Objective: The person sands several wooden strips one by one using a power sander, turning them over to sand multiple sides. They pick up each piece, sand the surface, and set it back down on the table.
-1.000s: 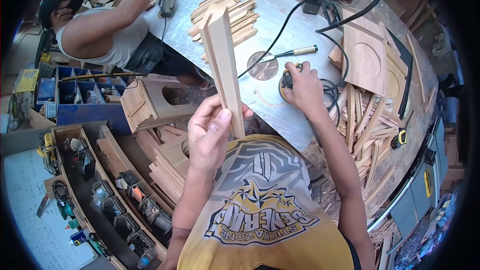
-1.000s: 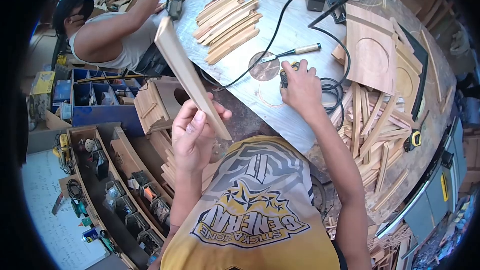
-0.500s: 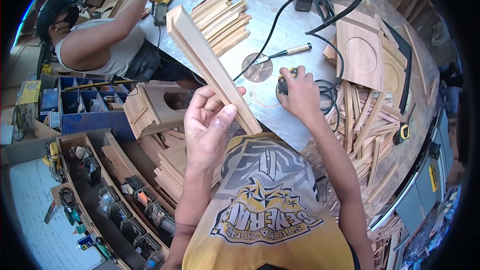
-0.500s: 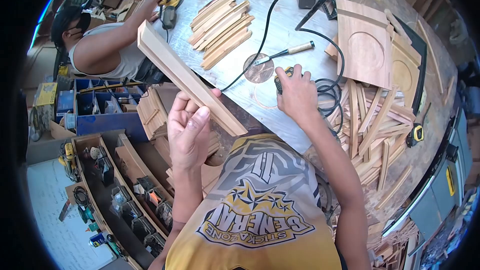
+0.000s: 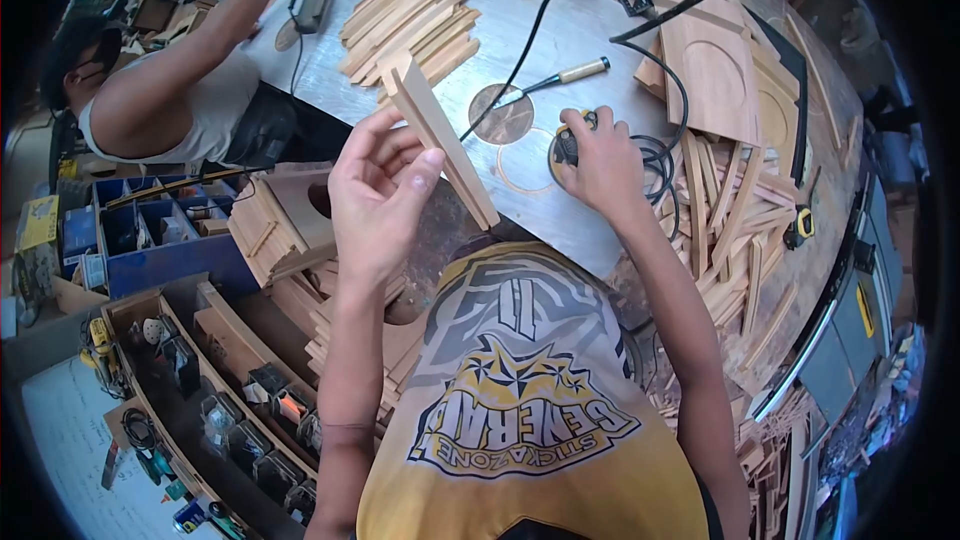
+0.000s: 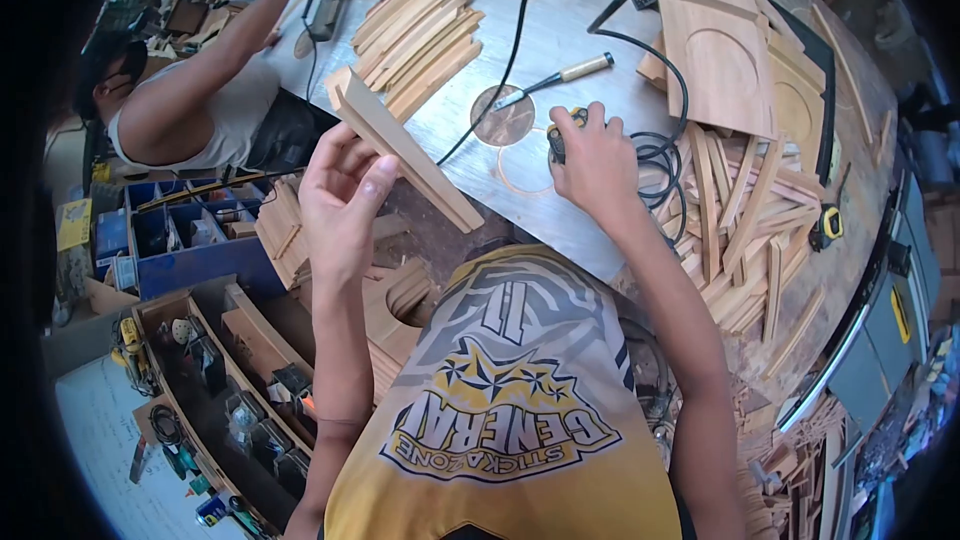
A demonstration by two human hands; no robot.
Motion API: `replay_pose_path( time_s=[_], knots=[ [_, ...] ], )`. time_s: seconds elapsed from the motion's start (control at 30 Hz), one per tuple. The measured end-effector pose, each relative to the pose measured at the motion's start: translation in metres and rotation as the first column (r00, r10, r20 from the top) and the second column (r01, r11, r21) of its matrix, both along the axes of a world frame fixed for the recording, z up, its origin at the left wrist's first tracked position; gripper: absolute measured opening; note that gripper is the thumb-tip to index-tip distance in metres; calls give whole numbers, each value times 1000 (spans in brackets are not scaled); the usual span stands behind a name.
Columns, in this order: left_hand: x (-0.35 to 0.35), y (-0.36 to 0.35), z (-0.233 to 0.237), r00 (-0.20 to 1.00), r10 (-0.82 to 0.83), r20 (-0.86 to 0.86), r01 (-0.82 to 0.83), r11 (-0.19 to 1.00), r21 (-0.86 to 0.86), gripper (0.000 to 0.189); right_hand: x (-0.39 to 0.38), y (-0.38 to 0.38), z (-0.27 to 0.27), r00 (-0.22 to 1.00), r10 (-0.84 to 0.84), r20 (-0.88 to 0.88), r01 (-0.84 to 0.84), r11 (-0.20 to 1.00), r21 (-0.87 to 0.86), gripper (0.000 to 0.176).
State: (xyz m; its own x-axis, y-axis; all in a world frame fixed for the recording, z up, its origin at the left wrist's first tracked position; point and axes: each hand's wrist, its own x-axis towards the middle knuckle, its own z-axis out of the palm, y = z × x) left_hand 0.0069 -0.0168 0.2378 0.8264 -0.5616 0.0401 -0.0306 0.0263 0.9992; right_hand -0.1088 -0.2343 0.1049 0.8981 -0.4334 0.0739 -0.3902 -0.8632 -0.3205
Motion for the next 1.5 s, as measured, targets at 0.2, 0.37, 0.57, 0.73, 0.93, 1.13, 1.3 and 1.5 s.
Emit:
replay_pose_path(
  time_s=[0.2,0.37,0.57,0.73,0.93,1.13,1.3,1.5],
  knots=[
    [9,-3,-40,998,60,2,-60,996,59,49,1,1,1,999,-45,-8,45,999,5,63],
    [31,32,-126,981,178,-73,-157,960,230,22,3,-2,0,996,-93,-15,93,996,-8,63],
    [28,61,-212,748,320,-582,-398,917,-7,17,7,1,3,982,-166,-87,166,986,-3,64],
    [51,53,-271,593,64,-803,-706,520,-481,16,7,6,0,982,-179,-65,176,984,-41,62],
    [49,60,-336,533,123,-837,-787,433,-438,18,10,10,3,968,-229,-102,225,973,-51,62],
    [40,39,-335,375,217,-901,-920,203,-334,56,8,-4,-3,987,-117,-108,109,991,-76,63],
    [20,18,-291,409,158,-899,-908,171,-383,69,26,0,24,982,21,-185,-36,996,-76,58],
    [14,-10,-279,298,319,-900,-950,187,-249,59,56,54,51,931,288,-224,-304,952,-38,57]
  ],
)
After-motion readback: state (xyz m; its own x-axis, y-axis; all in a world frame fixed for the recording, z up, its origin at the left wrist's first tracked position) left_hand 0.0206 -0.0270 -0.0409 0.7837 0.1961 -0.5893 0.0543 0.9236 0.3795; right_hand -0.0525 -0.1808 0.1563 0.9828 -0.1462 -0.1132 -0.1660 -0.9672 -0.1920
